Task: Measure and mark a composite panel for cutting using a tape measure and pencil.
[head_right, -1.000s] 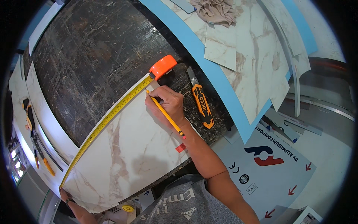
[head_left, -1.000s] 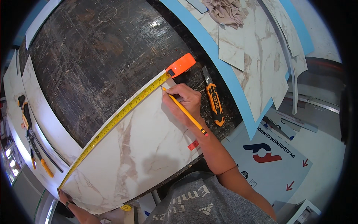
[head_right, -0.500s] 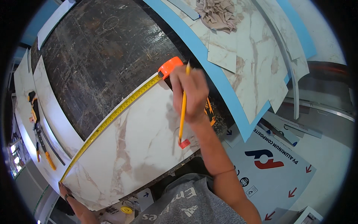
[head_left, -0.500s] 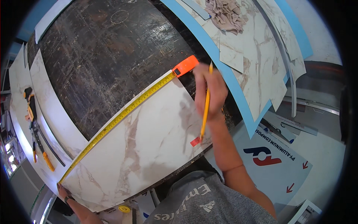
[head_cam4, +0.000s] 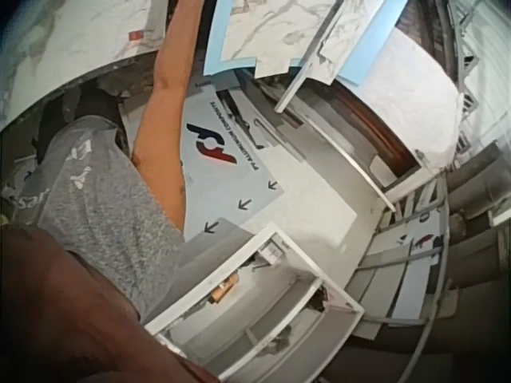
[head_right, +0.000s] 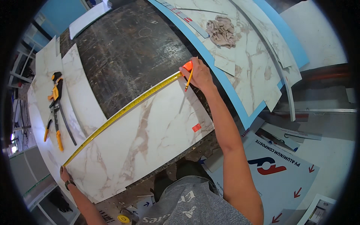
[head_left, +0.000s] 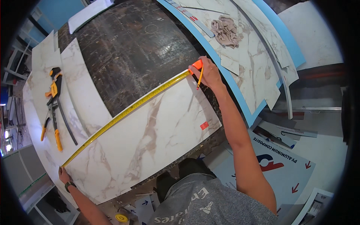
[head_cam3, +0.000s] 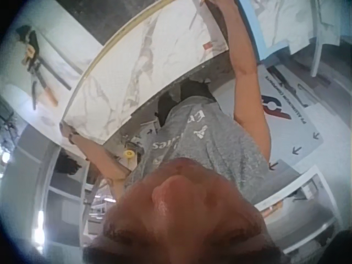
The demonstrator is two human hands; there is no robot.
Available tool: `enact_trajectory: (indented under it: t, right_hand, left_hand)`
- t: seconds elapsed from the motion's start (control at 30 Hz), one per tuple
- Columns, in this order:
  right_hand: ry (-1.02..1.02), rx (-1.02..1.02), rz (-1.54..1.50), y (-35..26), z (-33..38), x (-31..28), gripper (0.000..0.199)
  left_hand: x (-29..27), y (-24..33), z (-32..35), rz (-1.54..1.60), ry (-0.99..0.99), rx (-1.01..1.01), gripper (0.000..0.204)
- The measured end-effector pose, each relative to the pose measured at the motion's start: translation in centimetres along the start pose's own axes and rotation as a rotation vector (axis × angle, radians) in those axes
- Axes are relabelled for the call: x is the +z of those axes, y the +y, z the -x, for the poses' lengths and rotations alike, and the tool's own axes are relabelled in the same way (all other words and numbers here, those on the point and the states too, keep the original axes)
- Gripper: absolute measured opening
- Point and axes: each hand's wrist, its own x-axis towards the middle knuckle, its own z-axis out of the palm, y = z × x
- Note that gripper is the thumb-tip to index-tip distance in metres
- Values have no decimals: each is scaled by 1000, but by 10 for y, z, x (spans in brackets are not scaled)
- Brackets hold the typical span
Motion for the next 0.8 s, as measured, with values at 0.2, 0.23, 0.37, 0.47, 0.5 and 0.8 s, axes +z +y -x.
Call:
enact_trajectory:
  t: [0.2, 0.23, 0.37, 0.47, 0.5, 0.8]
  right_hand:
    - [152, -29, 18, -15, -5, -13, 49]
    - [211, -40, 11, -19, -5, -18, 49]
    - [201, -66, -41, -68, -7, -73, 47]
    - [187, -88, -34, -85, 3, -103, 47]
    - [166, -104, -17, -87, 6, -114, 47]
    - [-94, -183, -33, -127, 114, -176, 40]
  left_hand:
    - [19, 46, 5, 84, 17, 78, 39]
    - [21, 52, 7, 100, 16, 91, 39]
    - [2, 68, 17, 151, 14, 122, 38]
    - [-22, 75, 24, 199, 4, 148, 38]
    - [-34, 76, 22, 217, 3, 157, 38]
    - [-210, 66, 62, 283, -73, 135, 37]
